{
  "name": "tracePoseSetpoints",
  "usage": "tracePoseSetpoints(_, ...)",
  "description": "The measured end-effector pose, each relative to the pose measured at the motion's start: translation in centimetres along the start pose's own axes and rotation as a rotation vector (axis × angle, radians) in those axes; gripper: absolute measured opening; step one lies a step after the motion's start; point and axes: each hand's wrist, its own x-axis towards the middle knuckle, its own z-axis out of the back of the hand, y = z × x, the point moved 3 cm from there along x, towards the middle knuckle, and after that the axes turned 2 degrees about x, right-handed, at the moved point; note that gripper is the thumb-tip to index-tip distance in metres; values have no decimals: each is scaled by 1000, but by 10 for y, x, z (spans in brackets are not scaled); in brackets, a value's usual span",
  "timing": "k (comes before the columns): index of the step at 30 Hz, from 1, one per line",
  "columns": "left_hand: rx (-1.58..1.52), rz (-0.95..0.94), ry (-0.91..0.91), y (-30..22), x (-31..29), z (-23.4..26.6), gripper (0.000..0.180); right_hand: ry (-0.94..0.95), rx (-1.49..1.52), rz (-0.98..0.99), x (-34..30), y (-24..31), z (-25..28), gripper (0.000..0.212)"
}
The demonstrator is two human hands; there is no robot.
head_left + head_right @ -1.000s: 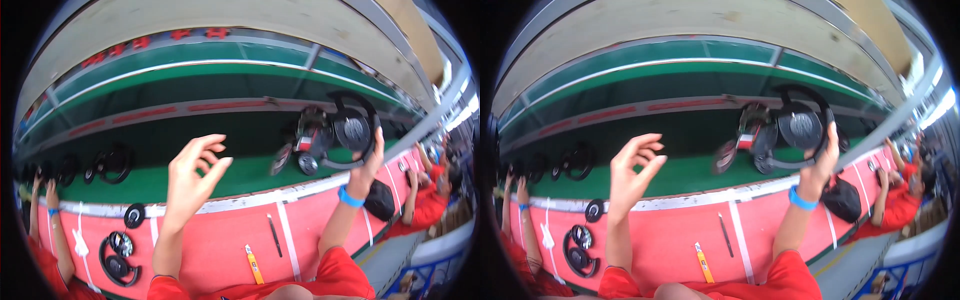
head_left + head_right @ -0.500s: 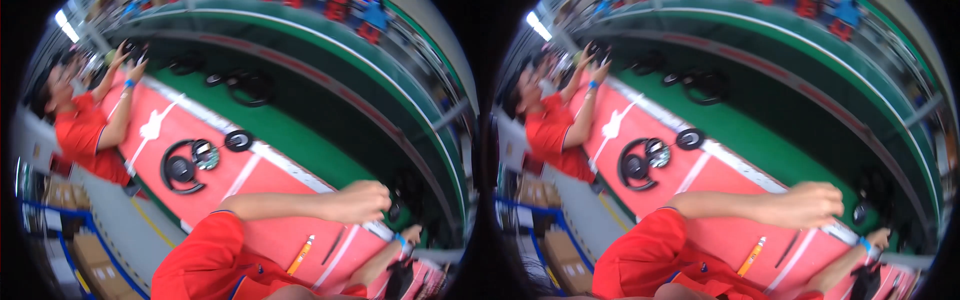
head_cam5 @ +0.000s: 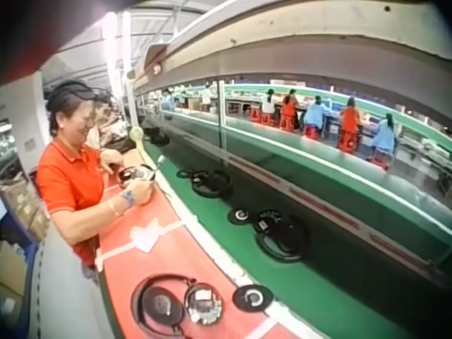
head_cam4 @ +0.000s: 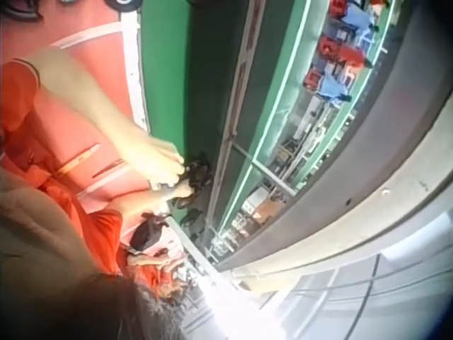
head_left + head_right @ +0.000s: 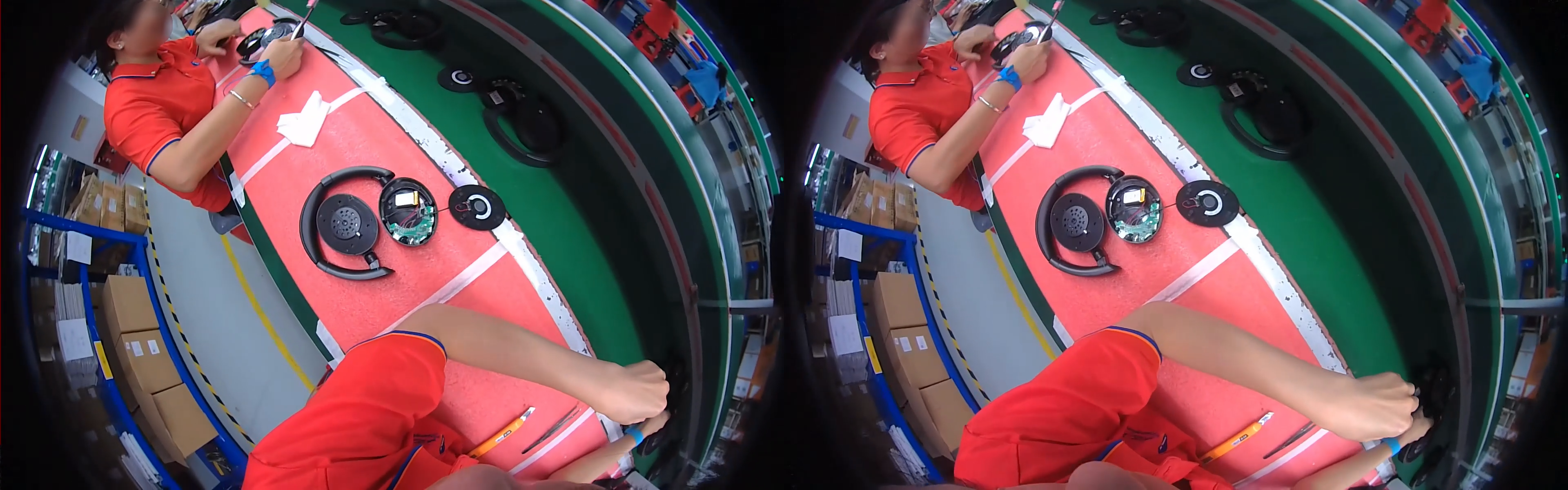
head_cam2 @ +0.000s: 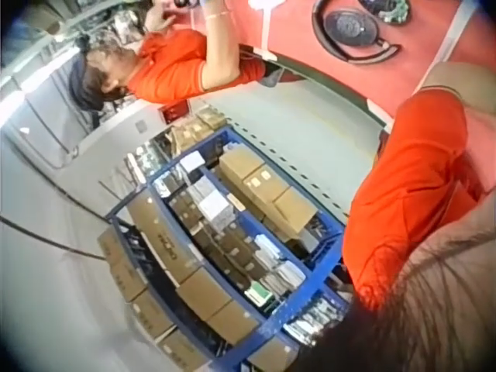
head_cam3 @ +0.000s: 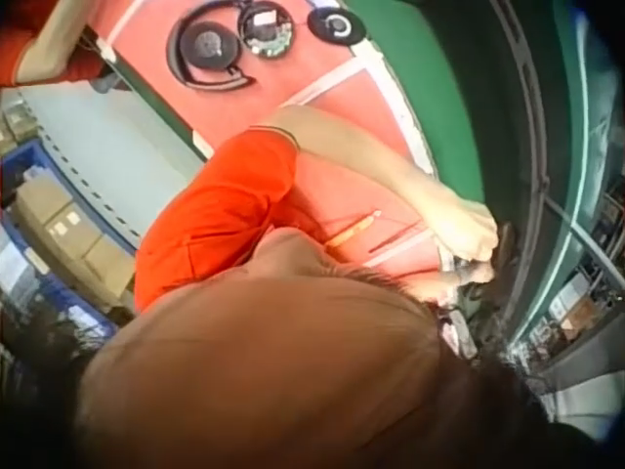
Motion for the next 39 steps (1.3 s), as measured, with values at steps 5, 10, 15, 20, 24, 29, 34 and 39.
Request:
tracePoseSetpoints(5,20,45,-54,13,-8,11,12,425,1396,-409,-60,56,13,19)
tracePoseSetpoints(10,-3,118,-25,29,-6,1,12,747,1506,-188,-65,119,33,11)
tracePoseSetpoints(15,70,292,-25,47,-4,7,16,345,1268,21,-105,174,78,11)
tracePoseSetpoints(20,45,446,-230,65,-6,16,44,45,1305,174,-161,203,144,16)
tracePoseSetpoints(24,-134,572,-346,78,-4,18,64,20,1529,117,-169,186,165,18)
tracePoseSetpoints(29,-734,472,-320,61,3,33,39,-72,1704,104,-181,194,170,30)
tracePoseSetpoints(34,-747,496,-465,52,7,39,32,-36,1722,75,-187,191,172,32)
tracePoseSetpoints(39,-635,503,-386,46,7,47,29,-198,1397,443,-196,212,185,33)
